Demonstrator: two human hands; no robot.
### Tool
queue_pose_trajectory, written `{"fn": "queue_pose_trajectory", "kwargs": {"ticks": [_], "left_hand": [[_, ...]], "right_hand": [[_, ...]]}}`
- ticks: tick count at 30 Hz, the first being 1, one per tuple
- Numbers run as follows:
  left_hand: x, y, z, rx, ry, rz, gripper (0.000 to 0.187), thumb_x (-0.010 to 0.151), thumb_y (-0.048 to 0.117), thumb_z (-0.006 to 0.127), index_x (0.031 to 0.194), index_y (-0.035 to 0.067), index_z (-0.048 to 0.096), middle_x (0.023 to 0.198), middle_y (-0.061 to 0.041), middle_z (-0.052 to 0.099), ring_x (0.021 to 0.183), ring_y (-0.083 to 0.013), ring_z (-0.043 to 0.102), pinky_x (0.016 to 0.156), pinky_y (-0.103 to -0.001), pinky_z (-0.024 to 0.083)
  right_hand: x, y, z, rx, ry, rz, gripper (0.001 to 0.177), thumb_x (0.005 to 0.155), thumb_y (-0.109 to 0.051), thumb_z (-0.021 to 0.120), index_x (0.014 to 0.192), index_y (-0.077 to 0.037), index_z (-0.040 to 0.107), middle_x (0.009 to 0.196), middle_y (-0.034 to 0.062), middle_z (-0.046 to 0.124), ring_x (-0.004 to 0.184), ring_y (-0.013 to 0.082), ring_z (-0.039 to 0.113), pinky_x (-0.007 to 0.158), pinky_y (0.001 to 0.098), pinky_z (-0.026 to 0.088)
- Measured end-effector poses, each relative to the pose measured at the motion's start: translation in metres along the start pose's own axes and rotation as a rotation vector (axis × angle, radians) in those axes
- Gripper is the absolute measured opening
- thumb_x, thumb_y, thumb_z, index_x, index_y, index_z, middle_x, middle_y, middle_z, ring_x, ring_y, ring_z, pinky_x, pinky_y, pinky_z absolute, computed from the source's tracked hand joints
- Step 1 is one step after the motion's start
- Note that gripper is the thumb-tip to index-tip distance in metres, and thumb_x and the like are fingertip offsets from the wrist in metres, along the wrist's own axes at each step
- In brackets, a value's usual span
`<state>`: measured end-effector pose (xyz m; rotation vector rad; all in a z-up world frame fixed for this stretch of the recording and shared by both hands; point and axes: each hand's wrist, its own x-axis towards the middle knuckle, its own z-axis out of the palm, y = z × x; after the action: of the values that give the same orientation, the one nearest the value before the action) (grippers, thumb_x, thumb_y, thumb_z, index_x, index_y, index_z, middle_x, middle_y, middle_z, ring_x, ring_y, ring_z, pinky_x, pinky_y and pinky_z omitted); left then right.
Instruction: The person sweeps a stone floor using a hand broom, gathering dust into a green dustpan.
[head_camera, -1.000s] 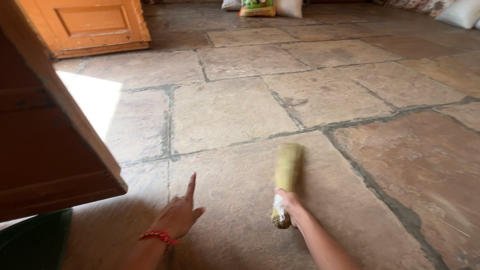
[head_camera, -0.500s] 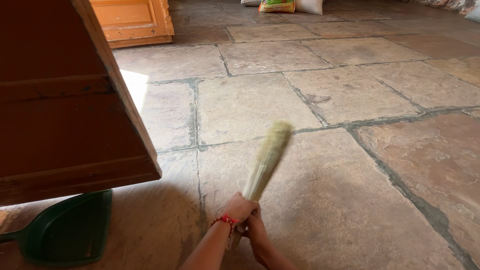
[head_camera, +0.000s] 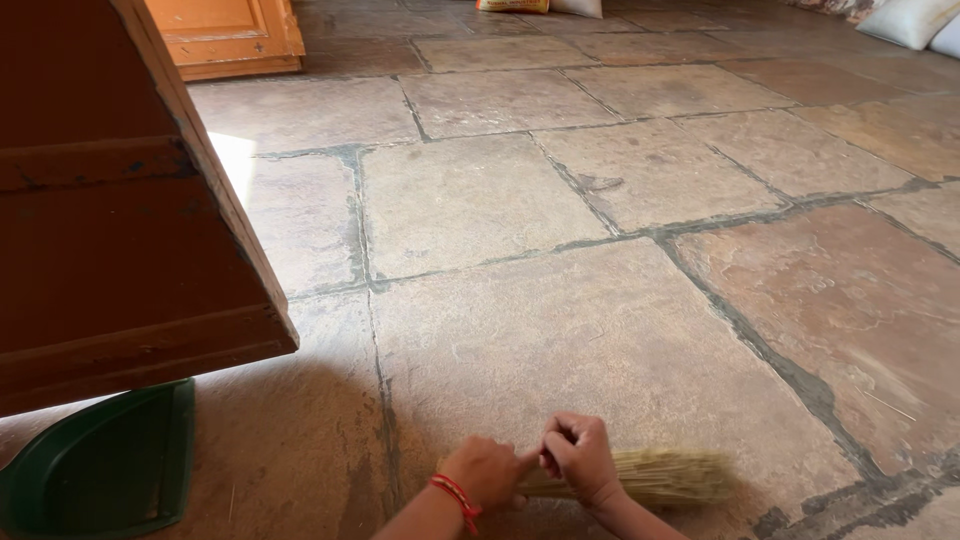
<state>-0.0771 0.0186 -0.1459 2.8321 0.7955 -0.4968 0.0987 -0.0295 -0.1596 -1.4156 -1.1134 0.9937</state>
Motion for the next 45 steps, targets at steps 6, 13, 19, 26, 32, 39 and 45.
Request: {"fn": "queue_pose_trajectory", "kwargs": {"ticks": [6,13,19,26,32,39,45], "left_hand": [[0.020,-0.059,-0.014,-0.194,0.043,-0.570,0.052,0.109,0.024,0.038,0.159,0.034,0.025,0.111,-0.016,0.070,0.099,-0.0299,0.069,0.074,-0.042,0.060],[-0.007,-0.145,-0.028,-0.420,0.115,-1.102,0.057,0.112,0.022,0.033,0.165,0.030,0.013,0.100,-0.013,0.074,0.084,-0.0230,0.077,0.064,-0.037,0.063],[0.054,-0.092,0.026,-0.333,0.399,-0.693,0.032,0.110,0.030,0.043,0.113,0.010,0.069,0.088,-0.011,0.072,0.073,-0.0213,0.070,0.063,-0.040,0.057],[0.128,0.050,0.013,-0.233,0.321,-0.122,0.028,0.103,0.024,0.051,0.092,0.011,0.073,0.088,-0.010,0.074,0.081,-0.0236,0.073,0.067,-0.038,0.058],[0.102,-0.052,-0.030,-0.307,0.084,-0.517,0.074,0.098,0.026,0.060,0.161,0.035,0.022,0.107,-0.014,0.072,0.100,-0.0292,0.073,0.078,-0.042,0.060],[0.022,-0.177,-0.030,-0.501,0.126,-1.209,0.064,0.108,0.032,0.036,0.162,0.051,0.006,0.122,-0.022,0.068,0.107,-0.0355,0.071,0.089,-0.060,0.060],[-0.040,-0.140,-0.043,-0.413,0.142,-0.919,0.072,0.106,0.026,0.044,0.165,0.042,0.005,0.102,-0.016,0.073,0.091,-0.0300,0.075,0.074,-0.047,0.063]], "right_hand": [[-0.004,-0.017,0.025,-0.030,-0.030,0.010,0.023,0.082,0.002,0.056,0.061,0.000,0.063,0.051,0.0074,0.062,0.042,0.0108,0.054,0.039,0.0254,0.045],[0.004,-0.025,0.020,-0.014,0.059,0.066,0.024,0.082,0.001,0.053,0.063,0.000,0.067,0.053,0.0092,0.064,0.042,0.0126,0.055,0.039,0.0280,0.047],[0.016,-0.029,0.008,-0.014,0.112,-0.013,0.024,0.083,0.001,0.053,0.063,0.000,0.067,0.052,0.0085,0.063,0.043,0.0116,0.055,0.039,0.0266,0.047],[0.037,-0.028,-0.010,0.082,0.181,-0.133,0.024,0.082,0.003,0.052,0.064,0.000,0.068,0.052,0.0102,0.063,0.040,0.0117,0.052,0.036,0.0277,0.044],[0.041,-0.034,-0.039,0.021,0.344,-0.053,0.026,0.086,0.001,0.051,0.066,0.001,0.068,0.055,0.0114,0.064,0.043,0.0138,0.056,0.037,0.0267,0.041],[0.039,-0.033,-0.035,0.051,0.329,-0.015,0.026,0.085,0.001,0.050,0.066,0.002,0.067,0.055,0.0113,0.064,0.044,0.0151,0.056,0.039,0.0274,0.042],[0.045,-0.042,-0.012,0.060,0.280,-0.010,0.027,0.085,0.001,0.049,0.066,0.002,0.067,0.055,0.0111,0.063,0.044,0.0151,0.055,0.039,0.0276,0.041]]}}
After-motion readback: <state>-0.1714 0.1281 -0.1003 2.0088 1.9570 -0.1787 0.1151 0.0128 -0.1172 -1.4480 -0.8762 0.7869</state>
